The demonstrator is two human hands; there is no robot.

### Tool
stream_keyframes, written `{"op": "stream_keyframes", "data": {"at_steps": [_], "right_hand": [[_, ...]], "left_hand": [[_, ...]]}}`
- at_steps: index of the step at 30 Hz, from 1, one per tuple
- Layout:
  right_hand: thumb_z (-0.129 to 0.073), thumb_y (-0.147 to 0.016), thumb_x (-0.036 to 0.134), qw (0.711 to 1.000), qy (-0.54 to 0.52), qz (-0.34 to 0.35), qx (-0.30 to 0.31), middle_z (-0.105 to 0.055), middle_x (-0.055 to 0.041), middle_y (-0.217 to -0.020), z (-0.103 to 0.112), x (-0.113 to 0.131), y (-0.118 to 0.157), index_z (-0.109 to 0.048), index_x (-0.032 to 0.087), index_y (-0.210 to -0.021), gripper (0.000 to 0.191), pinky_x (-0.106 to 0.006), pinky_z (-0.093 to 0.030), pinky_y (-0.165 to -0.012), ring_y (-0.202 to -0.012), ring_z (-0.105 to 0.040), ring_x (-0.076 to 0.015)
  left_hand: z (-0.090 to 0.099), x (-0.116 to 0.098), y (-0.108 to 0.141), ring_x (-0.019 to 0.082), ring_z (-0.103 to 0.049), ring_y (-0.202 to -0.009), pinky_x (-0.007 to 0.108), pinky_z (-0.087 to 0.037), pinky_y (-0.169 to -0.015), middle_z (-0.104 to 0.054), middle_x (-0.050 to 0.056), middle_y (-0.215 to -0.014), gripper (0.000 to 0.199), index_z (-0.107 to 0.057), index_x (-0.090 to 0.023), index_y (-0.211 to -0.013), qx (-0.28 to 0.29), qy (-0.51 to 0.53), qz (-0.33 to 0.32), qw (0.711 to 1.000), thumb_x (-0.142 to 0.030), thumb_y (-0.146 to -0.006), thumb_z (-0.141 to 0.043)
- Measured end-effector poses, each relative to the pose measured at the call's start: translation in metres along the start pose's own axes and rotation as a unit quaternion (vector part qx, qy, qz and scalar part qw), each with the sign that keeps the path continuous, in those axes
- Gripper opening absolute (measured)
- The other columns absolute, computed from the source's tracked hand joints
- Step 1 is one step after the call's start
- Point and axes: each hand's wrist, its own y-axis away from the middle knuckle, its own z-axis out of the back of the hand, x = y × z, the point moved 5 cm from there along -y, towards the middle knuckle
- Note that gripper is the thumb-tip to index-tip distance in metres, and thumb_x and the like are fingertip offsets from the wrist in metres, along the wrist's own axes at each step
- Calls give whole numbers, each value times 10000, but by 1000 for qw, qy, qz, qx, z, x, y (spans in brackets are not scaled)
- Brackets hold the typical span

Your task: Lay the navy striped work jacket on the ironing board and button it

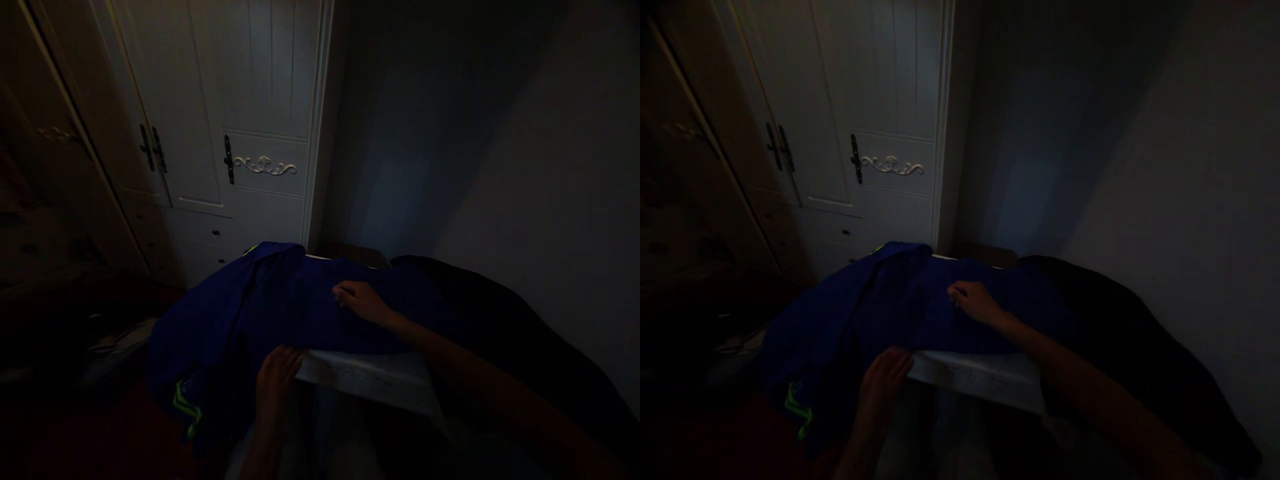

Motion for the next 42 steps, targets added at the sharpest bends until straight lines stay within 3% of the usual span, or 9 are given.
{"op": "stream_keyframes", "data": {"at_steps": [4, 8, 11, 16, 21, 26, 33, 38, 42], "right_hand": [[-631, -784, 595, 943, -286, -158, 64, -696, -49, -724, -30, 5, 60, -652, 158, -828, 440, -267, -460, -528, -544, -620, -141], [-764, -699, 507, 853, -439, -258, 113, -716, -76, -805, -62, 6, 105, -680, 126, -883, 432, -294, -510, -631, -658, -674, -162], [-787, -714, 382, 805, -500, -296, 121, -730, -105, -889, -76, 7, 121, -690, 109, -931, 362, -329, -523, -753, -756, -697, -175], [-731, -772, 255, 762, -560, -317, 67, -737, -114, -941, -84, 0, 121, -676, 119, -895, 191, -385, -513, -883, -837, -715, -207], [-652, -809, 164, 695, -646, -309, -60, -733, -108, -917, -63, -19, 119, -659, 123, -869, 73, -363, -519, -944, -917, -711, -218], [-566, -878, 186, 615, -703, -260, -245, -726, -62, -1038, 10, -46, 132, -632, 211, -1025, 164, -419, -551, -929, -996, -687, -218], [-308, -953, 610, 679, -632, -242, -284, -724, -80, -1079, 113, -95, 149, -610, 278, -1189, 507, -561, -517, -890, -1058, -649, -281], [-137, -910, 727, 725, -597, -288, -190, -727, -140, -1032, 147, -126, 144, -635, 214, -1126, 746, -518, -508, -901, -1037, -656, -292], [-118, -916, 723, 782, -466, -388, -143, -725, -176, -881, 163, -140, 131, -652, 131, -972, 799, -386, -528, -865, -900, -694, -256]], "left_hand": [[-29, 5, 4, 270, -716, -917, 425, -573, -873, -711, 128, -879, 133, -630, -149, -921, 28, -9, 146, 989, -193, -796, -645], [-58, 2, 20, 247, -729, -809, 347, -599, -750, -696, 153, -840, 67, -610, -133, -894, 76, -43, 225, 970, -193, -865, -602], [-72, 5, 23, 194, -710, -693, 294, -595, -669, -682, 109, -793, 71, -610, -140, -876, 79, -51, 230, 969, -211, -876, -611], [-91, 15, 4, 182, -690, -674, 300, -589, -587, -706, 106, -947, 173, -640, -149, -977, 37, -79, 170, 982, -231, -830, -684], [-116, 2, -9, 166, -693, -747, 351, -617, -678, -704, 64, -1021, 201, -633, -186, -1018, 0, -6, 94, 996, -137, -826, -669], [-130, -18, -10, 150, -689, -708, 339, -624, -677, -704, 32, -907, 151, -623, -176, -962, -5, 67, 95, 993, -76, -850, -610], [-113, -14, -6, 143, -687, -706, 303, -623, -639, -702, 31, -890, 175, -620, -184, -982, -8, 54, 131, 990, -64, -857, -592], [-99, -7, -3, 150, -685, -717, 329, -626, -659, -698, 48, -924, 182, -615, -186, -1008, -22, 17, 141, 990, -91, -853, -610], [-91, -3, -3, 185, -698, -772, 350, -624, -654, -705, 78, -996, 251, -613, -182, -1088, 2, -11, 147, 989, -111, -848, -614]]}}
